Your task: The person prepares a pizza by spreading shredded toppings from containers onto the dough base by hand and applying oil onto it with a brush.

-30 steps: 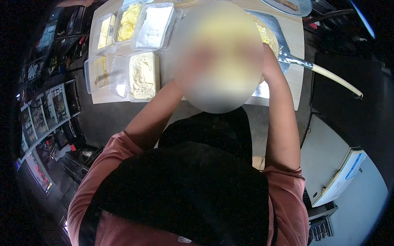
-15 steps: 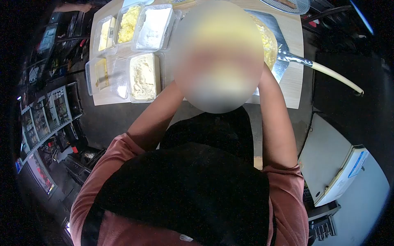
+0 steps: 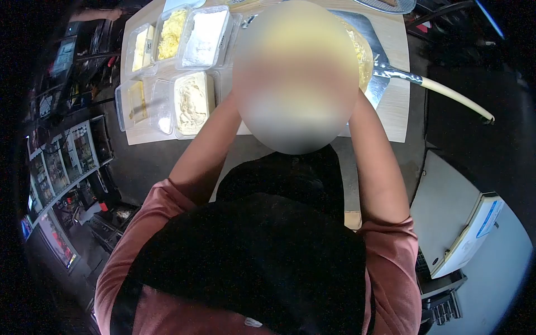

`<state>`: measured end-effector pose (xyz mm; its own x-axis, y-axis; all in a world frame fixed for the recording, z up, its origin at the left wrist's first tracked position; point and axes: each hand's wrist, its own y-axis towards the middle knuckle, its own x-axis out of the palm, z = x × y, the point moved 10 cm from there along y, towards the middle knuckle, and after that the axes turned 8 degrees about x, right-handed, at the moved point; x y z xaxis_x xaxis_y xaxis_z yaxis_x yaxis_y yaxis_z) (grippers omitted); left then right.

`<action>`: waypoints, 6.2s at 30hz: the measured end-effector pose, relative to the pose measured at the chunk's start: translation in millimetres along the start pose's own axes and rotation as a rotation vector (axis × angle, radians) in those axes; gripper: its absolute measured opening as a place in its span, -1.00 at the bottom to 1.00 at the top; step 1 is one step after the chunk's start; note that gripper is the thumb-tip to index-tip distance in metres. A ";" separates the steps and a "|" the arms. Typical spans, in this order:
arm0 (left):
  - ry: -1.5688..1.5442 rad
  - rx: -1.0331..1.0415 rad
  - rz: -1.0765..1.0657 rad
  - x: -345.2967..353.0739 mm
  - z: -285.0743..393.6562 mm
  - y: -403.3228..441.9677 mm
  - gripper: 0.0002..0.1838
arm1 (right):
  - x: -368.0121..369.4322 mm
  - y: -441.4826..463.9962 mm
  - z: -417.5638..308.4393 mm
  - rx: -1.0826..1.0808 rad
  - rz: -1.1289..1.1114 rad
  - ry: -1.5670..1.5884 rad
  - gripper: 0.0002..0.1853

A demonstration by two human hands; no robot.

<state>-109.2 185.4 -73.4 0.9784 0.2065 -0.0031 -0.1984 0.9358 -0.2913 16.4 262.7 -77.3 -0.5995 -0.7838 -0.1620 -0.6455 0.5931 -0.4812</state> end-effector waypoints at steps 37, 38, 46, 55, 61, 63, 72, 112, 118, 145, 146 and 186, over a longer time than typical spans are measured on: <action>0.587 0.439 -0.185 78.5 43.5 12.0 -0.82 | -71.0 -60.8 6.4 -0.114 0.361 -0.384 -0.83; 0.633 0.444 -0.226 90.3 44.5 14.3 -0.81 | -71.2 -61.8 5.4 -0.108 0.374 -0.384 -0.83; 0.886 0.418 -0.101 98.7 51.7 26.1 -0.88 | -58.0 -67.4 -14.8 -0.053 0.420 -0.586 -0.81; 0.756 0.484 -0.029 84.0 52.2 12.3 -0.88 | -54.6 -82.3 -46.0 -0.230 0.494 -0.560 -0.82; 0.834 0.319 -0.056 78.7 56.0 -6.2 -0.87 | -34.9 -86.4 -72.2 -0.406 0.436 -0.797 -0.91; 0.893 0.140 -0.125 79.4 51.3 -3.9 -0.86 | -38.1 -61.2 -32.9 -0.257 0.325 -0.869 -0.90; 1.218 0.109 0.137 86.5 56.6 -3.4 -0.87 | -33.0 -33.7 -54.0 -0.196 0.116 -1.117 -0.90; 0.492 0.192 0.739 84.2 47.0 -47.9 -0.83 | -28.5 -37.7 -70.7 -0.579 -0.277 -0.918 -0.71; 0.474 0.179 0.784 84.9 38.9 -43.9 -0.93 | -36.1 -38.3 -82.3 -0.649 -0.256 -0.711 -0.76; 0.602 0.237 0.815 75.3 53.8 -93.5 -0.80 | -225.7 -67.9 -42.4 -0.293 0.217 -1.224 -0.59; 0.590 0.241 0.894 73.4 52.5 -107.3 -0.80 | -252.5 -70.2 -21.4 -0.186 0.221 -1.300 -0.45; 1.620 -0.235 0.763 -39.8 83.3 96.1 -0.78 | -374.5 -113.0 167.3 0.070 -0.425 -1.025 -0.59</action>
<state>-171.9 290.9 -21.5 -0.2067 -0.0622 -0.9764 -0.7127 0.6933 0.1067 393.1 458.4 -106.4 0.3601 -0.7210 -0.5920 -0.6581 0.2534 -0.7090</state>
